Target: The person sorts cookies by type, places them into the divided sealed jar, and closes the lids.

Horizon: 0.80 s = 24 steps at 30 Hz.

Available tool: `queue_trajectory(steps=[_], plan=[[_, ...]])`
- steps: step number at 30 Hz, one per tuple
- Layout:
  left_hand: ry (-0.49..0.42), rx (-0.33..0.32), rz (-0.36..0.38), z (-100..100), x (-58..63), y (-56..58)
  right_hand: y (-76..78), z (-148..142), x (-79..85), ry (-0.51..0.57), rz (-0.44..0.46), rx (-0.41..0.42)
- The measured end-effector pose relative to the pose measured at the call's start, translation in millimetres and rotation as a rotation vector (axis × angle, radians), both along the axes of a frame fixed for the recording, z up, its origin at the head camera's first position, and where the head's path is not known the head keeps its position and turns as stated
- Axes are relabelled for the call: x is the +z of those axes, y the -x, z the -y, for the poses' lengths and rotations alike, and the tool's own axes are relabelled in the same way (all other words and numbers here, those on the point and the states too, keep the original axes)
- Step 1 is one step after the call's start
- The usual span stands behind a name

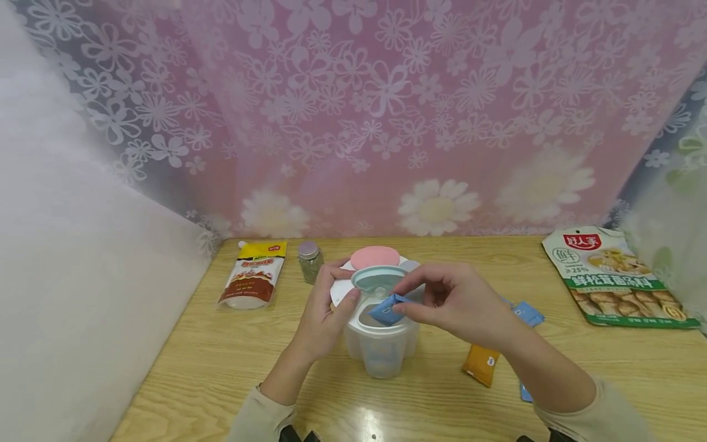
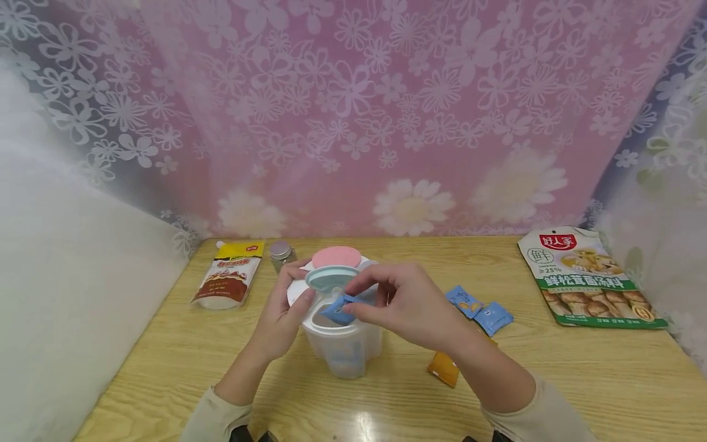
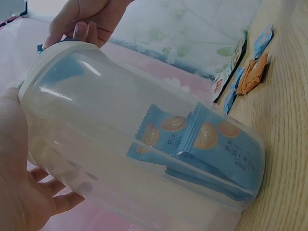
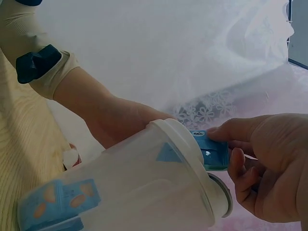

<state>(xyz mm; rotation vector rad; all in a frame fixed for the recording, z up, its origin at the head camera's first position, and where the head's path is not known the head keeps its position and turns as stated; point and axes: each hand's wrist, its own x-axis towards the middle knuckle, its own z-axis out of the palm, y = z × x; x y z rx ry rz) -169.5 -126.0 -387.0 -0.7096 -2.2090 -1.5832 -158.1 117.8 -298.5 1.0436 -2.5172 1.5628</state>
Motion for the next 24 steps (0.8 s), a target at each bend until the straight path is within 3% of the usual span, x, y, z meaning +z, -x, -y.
queue_trajectory(steps=[11, 20, 24], plan=[[-0.002, 0.011, 0.003, -2, 0.7, 1.0, 6.6, -8, -6.4, -0.013, 0.017, 0.041], [-0.005, 0.019, 0.016, -2, 1.2, -0.9, 14.1, -37, -13.2, 0.045, 0.09, 0.126], [-0.004, 0.019, 0.013, -2, 1.1, -0.9, 18.1, -53, -15.6, 0.028, 0.065, 0.122]])
